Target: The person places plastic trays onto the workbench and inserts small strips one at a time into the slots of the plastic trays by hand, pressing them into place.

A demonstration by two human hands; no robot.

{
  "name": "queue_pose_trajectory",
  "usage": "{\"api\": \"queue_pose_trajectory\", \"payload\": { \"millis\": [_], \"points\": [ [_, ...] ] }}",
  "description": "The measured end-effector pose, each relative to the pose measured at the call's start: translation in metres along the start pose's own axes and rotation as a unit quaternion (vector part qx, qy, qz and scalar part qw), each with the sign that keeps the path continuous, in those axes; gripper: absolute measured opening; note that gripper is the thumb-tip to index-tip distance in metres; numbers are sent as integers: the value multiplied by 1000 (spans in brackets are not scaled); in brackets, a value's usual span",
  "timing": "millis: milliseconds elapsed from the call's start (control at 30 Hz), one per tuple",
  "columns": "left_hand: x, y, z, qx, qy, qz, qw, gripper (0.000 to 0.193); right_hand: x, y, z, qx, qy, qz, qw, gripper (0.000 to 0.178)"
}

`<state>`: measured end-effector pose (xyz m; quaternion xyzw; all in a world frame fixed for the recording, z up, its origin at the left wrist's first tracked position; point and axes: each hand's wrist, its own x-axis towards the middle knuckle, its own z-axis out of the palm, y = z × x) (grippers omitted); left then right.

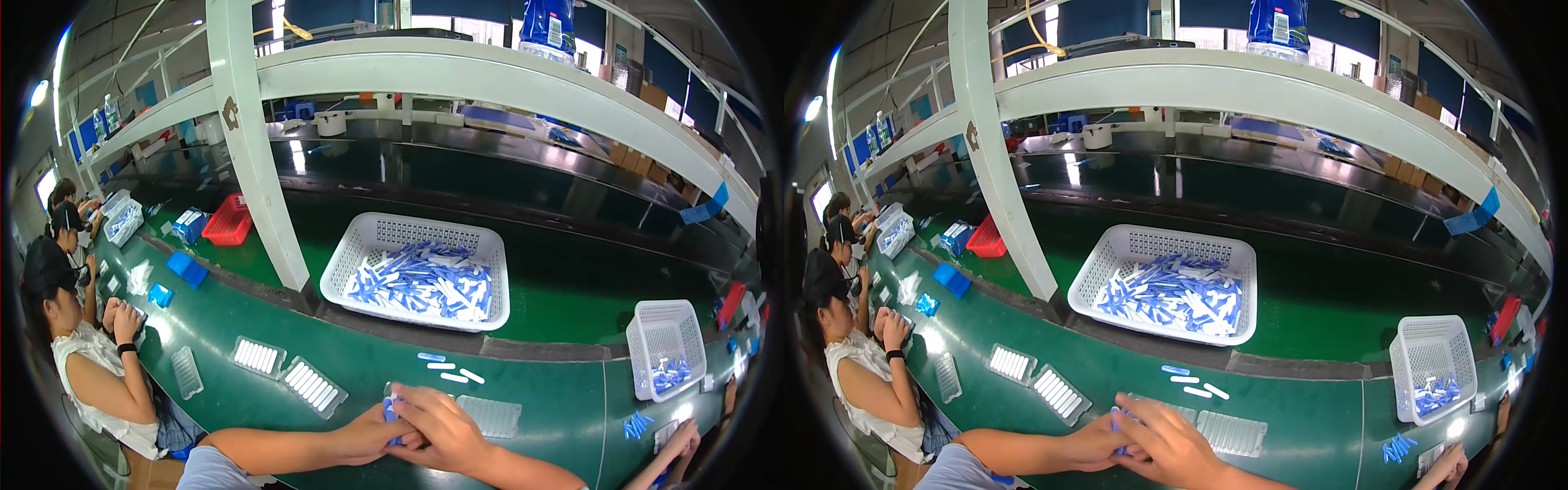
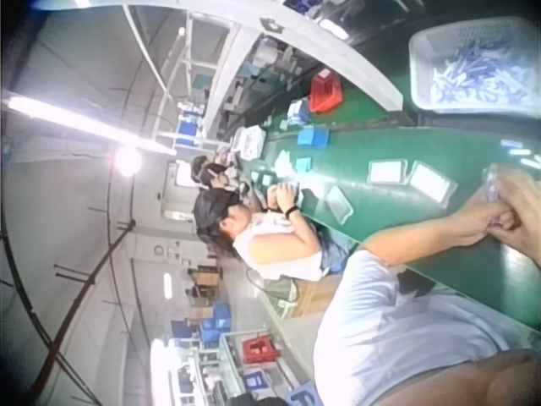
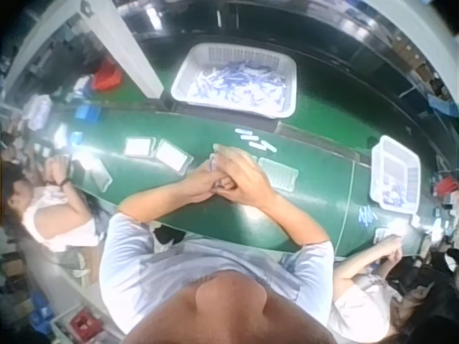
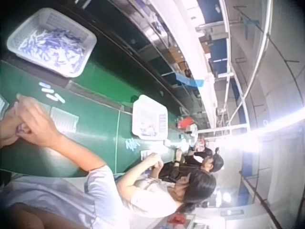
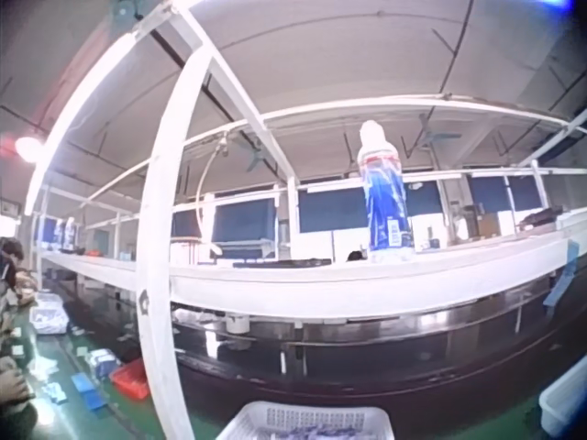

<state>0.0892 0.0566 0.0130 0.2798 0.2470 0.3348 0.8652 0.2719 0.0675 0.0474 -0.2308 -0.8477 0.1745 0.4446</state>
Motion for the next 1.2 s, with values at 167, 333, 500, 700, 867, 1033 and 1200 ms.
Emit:
{"api": "queue_pose_trajectory", "payload": {
  "millis": [167,333,500,700,867,1033,1200],
  "points": [
    [-3,6,1,2,-6,-8,1000,18,3,7,2,46,-34,32,998,74],
    [0,7,9,4,5,-9,1000,7,-3,18,1,65,-30,-1,997,76],
    [-1,5,2,-34,-21,-13,999,10,-2,17,5,70,-16,8,997,76],
    [-5,13,-2,-24,-2,-72,997,13,0,7,2,105,-40,100,989,81],
    [-4,-3,-6,-36,5,-43,998,15,-16,21,9,28,-37,75,996,82],
    [-5,0,-19,-72,-21,-47,996,21,0,14,-1,60,-94,154,982,92],
    [-15,6,-22,-77,58,-40,995,44,4,19,-10,109,-162,238,951,110]
  ]
}}
